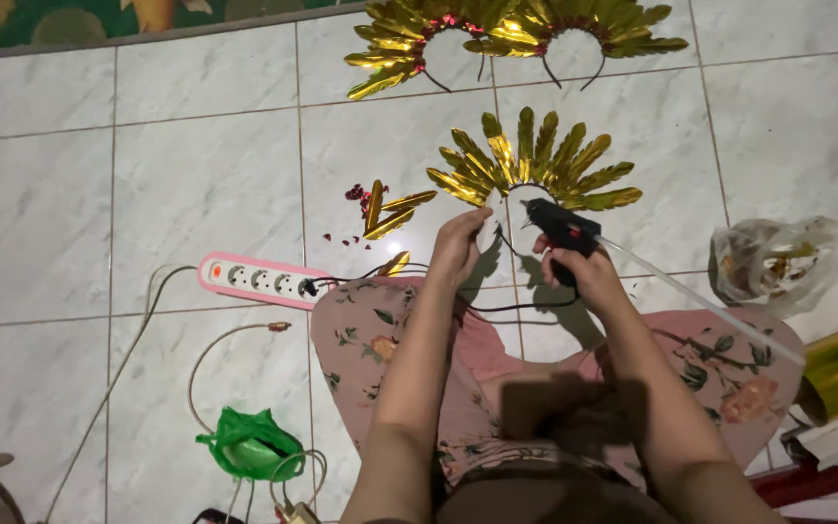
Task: The person is sitting on the floor assembling a decorative headband. They use a hot glue gun to attach gold foil leaves to a white headband base, arranging them in a fan shape.
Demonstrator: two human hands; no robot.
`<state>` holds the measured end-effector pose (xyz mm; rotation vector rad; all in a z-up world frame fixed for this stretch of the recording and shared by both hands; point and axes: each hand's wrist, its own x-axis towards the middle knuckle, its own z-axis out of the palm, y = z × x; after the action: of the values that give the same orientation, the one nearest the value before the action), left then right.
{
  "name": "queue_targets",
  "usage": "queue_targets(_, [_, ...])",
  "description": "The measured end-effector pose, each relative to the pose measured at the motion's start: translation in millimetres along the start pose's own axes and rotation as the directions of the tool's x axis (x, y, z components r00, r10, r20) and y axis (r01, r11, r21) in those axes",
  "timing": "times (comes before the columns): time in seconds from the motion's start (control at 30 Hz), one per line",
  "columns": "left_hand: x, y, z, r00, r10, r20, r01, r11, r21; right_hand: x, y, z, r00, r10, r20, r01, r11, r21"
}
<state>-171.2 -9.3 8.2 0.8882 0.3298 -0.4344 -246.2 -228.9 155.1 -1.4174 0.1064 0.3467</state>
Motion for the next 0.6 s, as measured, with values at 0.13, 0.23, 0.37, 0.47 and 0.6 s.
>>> queue_targets(0.13, [-6.4, 3.6, 14.0, 0.993, 0.095, 0.071, -0.105, 0.983, 0.148, -4.8, -5.0, 8.3, 0.995, 0.092, 0.037, -0.091, 0.995, -0.036])
queue_targets(0.23, [-19.9, 14.6, 25.4, 0.99, 0.123, 0.068, -0.124, 0.992, 0.006, -7.6, 0.4, 7.7, 0.992, 0.114, 0.063, -0.106, 0.988, -0.116])
queue_targets(0.37, [-26.7, 27.1, 30.8, 0.992, 0.104, 0.073, -0.096, 0.99, -0.106, -9.0, 11.2, 3.2, 0.98, 0.181, 0.076, -0.164, 0.967, -0.193])
queue_targets(0.47, [-30.7, 29.4, 30.7, 0.994, 0.088, 0.064, -0.077, 0.985, -0.156, -9.8, 17.2, 3.9, 0.972, 0.23, 0.055, -0.213, 0.952, -0.219])
queue_targets(0.6, [-34.7, 35.7, 36.8, 1.0, 0.022, 0.011, -0.019, 0.982, -0.19, -13.3, 17.2, 7.2, 0.975, 0.212, 0.062, -0.193, 0.956, -0.223])
